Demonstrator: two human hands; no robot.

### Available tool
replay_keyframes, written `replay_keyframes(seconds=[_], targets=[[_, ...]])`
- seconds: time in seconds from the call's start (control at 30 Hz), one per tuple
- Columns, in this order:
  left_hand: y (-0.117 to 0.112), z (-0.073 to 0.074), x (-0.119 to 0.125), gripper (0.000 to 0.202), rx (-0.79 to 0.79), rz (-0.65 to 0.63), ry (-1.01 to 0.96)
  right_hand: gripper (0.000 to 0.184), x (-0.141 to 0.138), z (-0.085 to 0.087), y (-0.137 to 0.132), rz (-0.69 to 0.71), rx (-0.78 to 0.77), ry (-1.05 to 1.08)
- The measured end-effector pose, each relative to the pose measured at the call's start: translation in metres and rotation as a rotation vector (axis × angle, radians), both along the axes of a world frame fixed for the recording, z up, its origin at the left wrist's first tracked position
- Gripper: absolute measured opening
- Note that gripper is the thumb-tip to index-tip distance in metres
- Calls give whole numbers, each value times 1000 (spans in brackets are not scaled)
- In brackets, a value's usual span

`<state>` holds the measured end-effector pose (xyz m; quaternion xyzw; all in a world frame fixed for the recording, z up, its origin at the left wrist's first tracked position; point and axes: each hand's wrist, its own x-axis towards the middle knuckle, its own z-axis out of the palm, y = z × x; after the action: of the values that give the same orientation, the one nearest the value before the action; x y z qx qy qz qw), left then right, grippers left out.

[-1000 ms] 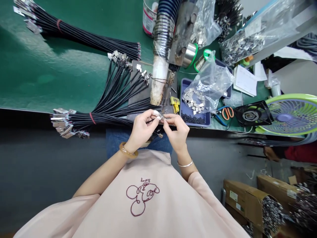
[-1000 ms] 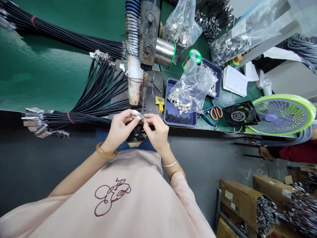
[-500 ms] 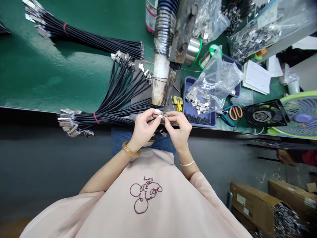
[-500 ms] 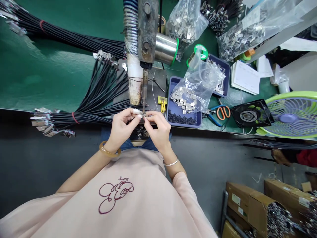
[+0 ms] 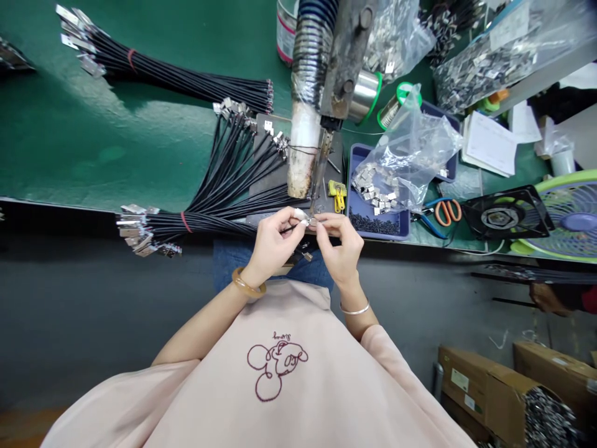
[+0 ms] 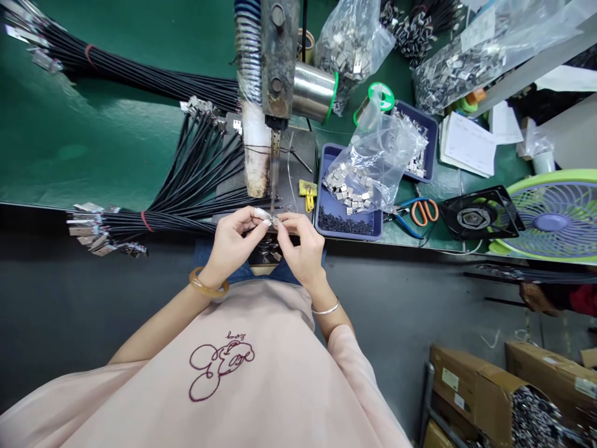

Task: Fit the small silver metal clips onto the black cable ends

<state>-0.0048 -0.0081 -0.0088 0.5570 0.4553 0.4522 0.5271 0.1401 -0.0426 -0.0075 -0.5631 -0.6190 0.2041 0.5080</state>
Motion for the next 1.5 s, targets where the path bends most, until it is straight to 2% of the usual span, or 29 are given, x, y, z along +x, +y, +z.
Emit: replay_keyframes(seconds=[0.07,0.13,0.2,0.3,0.4,0.5,0.6,0.7,0.77,0.83,0.87,0.93,1.03,1.13,1.2,1.3,1.37,1.43,1.5], targets=[[1,-1,-2,9,-11,-13,34,7,3,-1,-3,-81,-41,83],[1,-3,-4,11,-3,-22,66,11,7,-1,-7,-139,-46,56],[1,-5,-7,12,36,-41,103,13,10,0,-8,-110,-47,-77],[1,-8,-10,12,125,-82,171,13,11,-1,-8,6,-59,-295],[0,-8,-12,11,199,-121,230,14,7,-2,-6,38,-65,-367],[-1,-5,-15,9,216,-146,247,16,2,-2,-5,55,-163,-272],[-2,-2,-18,8,140,-182,179,17,5,1,-3,112,-287,-41],[0,-1,-24,12,20,-237,46,18,28,9,0,8,-271,81],[3,0,-28,15,-16,-287,-14,19,55,15,4,-163,-238,-28],[6,3,-32,17,-21,-349,-29,22,83,21,10,-298,-289,-266],[8,5,-33,18,-10,-378,-20,23,96,23,13,-296,-360,-383],[11,10,-33,17,63,-411,47,17,115,25,19,-279,-413,-446],[11,16,-28,15,292,-385,240,10,126,23,29,-201,-494,-548],[6,13,-18,17,446,-314,411,7,124,21,36,-159,-547,-596],[3,6,-12,18,435,-251,444,6,118,20,36,-161,-544,-587],[0,-6,-8,17,242,-169,314,4,104,20,29,-251,-450,-497],[0,-14,-8,14,78,-140,168,6,88,19,20,-319,-348,-318],[2,-18,-9,13,-33,-124,52,10,69,18,12,-291,-269,-75],[3,-20,-9,14,-80,-111,-13,12,49,16,5,-177,-280,109]])
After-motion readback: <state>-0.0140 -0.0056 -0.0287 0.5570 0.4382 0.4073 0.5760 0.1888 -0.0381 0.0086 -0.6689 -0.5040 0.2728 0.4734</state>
